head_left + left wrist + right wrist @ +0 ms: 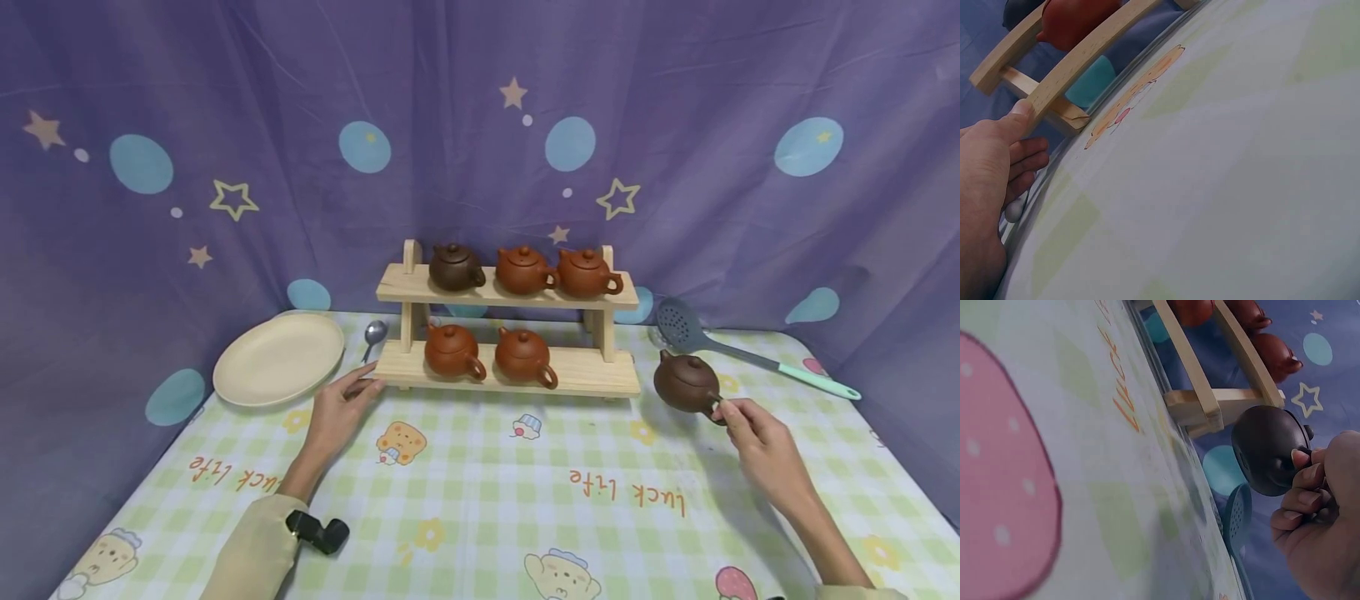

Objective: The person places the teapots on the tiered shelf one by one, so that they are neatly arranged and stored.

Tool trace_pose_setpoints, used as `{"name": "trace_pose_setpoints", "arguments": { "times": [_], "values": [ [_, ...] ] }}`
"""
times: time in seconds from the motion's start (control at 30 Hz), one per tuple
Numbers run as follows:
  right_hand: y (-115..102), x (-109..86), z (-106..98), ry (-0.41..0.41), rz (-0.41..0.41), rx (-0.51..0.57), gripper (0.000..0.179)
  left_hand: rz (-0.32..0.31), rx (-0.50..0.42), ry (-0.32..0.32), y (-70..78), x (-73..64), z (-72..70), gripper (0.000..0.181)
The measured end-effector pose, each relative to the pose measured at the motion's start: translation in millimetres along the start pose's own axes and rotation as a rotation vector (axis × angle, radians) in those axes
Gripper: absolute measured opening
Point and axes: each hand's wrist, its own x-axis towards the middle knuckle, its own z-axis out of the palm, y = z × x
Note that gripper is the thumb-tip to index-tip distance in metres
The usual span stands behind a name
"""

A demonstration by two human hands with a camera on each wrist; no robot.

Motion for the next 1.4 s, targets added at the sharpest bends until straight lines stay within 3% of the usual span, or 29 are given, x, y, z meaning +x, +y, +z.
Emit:
{"name": "trace_pose_setpoints", "arguments": {
  "times": [0.2,0.63,1.4],
  "values": [
    [-4.7,4.2,9.0,-0.023,0.000,-0.007,0.028,0.002,-0.006,-0.002,0.0,0.8,0.3,0.050],
    [-26.4,14.6,32.8,-0.096,0.009,0.118,0.031,0.000,0.008,-0.003,-2.0,0.8,-0.9,0.050],
    [-40.1,30.3,68.6,-0.123,-0.020,0.178,0.025,-0.014,0.012,0.005,-4.1,0.6,1.7,0.050]
  ]
}}
